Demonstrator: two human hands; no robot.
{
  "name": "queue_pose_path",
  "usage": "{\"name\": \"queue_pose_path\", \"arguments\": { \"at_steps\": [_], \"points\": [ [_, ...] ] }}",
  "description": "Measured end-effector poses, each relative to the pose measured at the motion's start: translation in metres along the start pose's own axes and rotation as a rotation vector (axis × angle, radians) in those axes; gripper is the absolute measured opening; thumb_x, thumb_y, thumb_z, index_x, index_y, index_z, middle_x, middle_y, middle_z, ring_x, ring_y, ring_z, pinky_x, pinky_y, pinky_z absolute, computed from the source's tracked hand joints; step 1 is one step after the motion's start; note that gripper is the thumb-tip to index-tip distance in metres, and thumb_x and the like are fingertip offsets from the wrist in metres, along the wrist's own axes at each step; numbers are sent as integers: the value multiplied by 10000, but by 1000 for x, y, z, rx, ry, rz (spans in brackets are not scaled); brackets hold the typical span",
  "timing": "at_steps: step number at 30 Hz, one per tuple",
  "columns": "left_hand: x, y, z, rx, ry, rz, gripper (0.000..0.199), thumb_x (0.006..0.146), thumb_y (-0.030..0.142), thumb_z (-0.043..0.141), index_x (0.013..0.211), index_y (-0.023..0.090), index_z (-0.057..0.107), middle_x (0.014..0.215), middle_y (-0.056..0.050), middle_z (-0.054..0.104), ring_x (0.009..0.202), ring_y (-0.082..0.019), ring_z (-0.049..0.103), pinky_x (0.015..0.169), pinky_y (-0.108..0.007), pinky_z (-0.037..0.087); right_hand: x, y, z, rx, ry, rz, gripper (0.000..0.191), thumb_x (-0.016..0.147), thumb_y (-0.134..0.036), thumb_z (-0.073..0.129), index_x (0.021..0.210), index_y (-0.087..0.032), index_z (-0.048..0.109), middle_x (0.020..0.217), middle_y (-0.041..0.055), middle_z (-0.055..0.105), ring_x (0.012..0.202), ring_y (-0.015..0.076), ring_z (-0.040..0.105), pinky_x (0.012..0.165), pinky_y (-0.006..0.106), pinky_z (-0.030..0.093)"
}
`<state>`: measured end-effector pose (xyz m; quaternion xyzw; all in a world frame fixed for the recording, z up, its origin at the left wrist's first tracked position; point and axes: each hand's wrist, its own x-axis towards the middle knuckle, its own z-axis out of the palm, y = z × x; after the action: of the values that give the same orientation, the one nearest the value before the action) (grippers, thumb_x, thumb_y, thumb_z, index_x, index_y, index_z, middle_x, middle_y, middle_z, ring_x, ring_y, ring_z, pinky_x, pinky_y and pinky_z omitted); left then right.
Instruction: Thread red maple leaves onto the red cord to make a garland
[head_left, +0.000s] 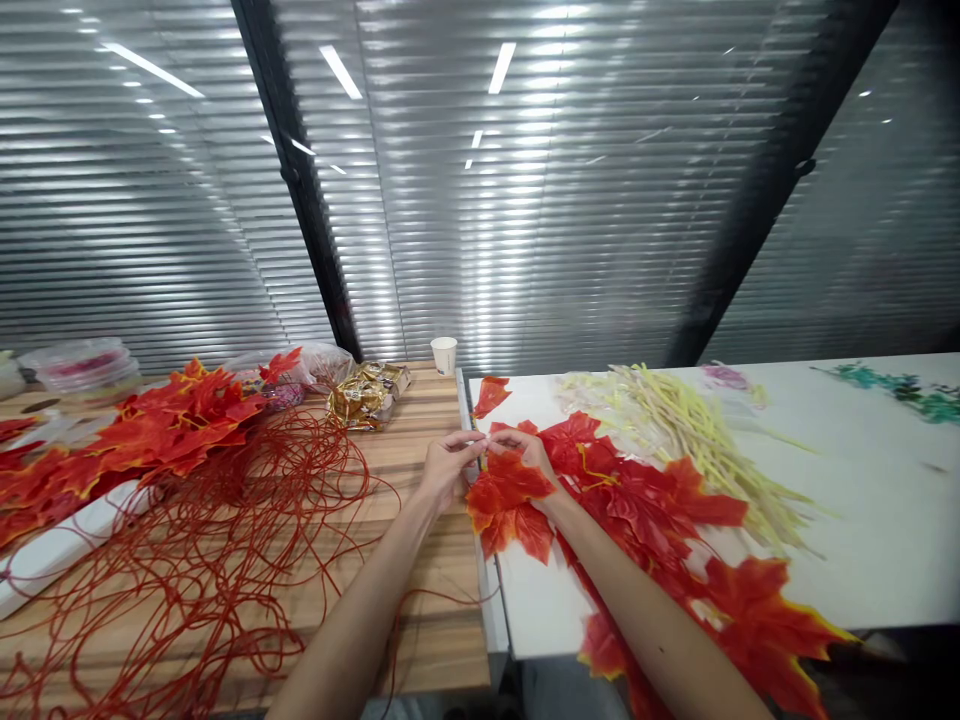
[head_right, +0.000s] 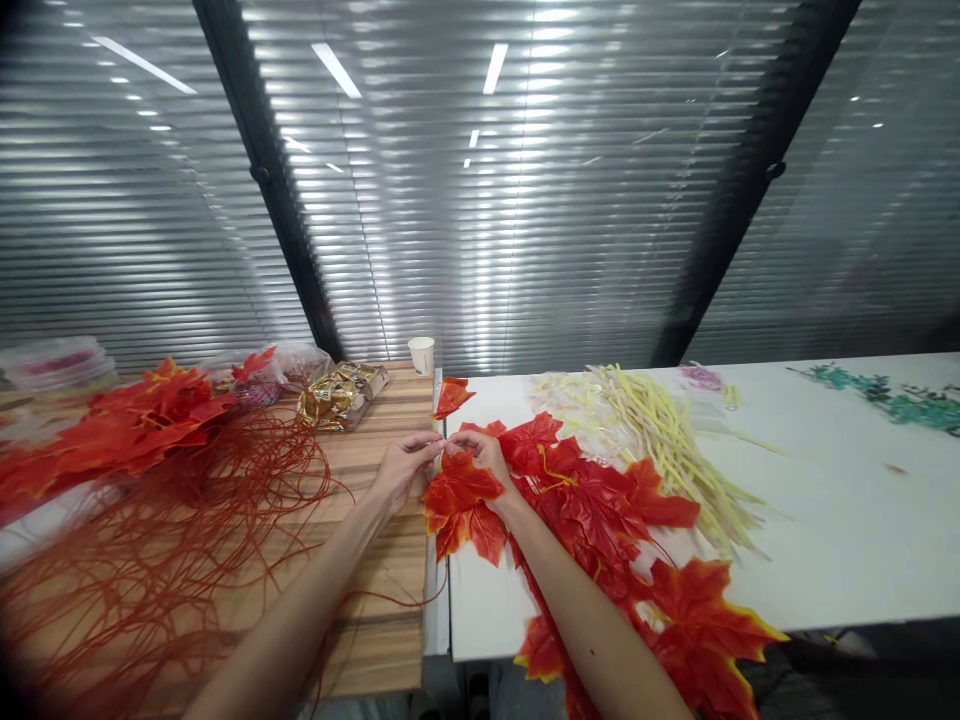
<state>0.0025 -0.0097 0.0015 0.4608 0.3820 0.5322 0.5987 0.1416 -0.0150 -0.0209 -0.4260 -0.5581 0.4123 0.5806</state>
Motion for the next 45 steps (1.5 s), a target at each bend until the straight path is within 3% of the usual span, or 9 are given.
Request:
{"name": "queue_pose_path", "arguments": {
  "at_steps": [7,14,23,35,45],
  "points": [
    [2,-7,-3,35,-12,-42,333,507,318,800,774,133,725,634,-44,662,514,-85,497,506,-215,362,-2,-1,0,141,-70,-5,142,652,-295,664,734,-180,656,709,24,641,611,153,558,560,257,435],
    [5,-11,0,-6,121,40,293,495,318,792,699,136,685,667,-39,659,569,-105,551,516,-203,392,1,3,5,205,-24,54,221,640,-355,698,743,-164,653,675,26,635,582,144,554,559,258,437],
    [5,-6,-1,221,8,195,188,637,324,670,658,146,615,646,-10,613,556,-102,518,462,-186,376,3,7,1,246,-36,46,223,626,-370,735,724,-182,663,663,5,631,596,137,545,572,245,406],
    [6,-12,-2,251,-83,249,236,732,390,606,728,163,543,696,2,574,579,-89,501,520,-186,381,3,3,2,270,-61,52,216,642,-369,726,691,-177,641,618,-20,571,552,102,489,524,214,367],
    [2,-10,2,93,-95,93,263,700,408,630,730,170,522,667,9,580,548,-90,506,496,-184,367,3,-1,3,260,-29,91,265,598,-396,741,689,-175,626,610,-7,587,544,120,503,540,238,400]
  ]
}}
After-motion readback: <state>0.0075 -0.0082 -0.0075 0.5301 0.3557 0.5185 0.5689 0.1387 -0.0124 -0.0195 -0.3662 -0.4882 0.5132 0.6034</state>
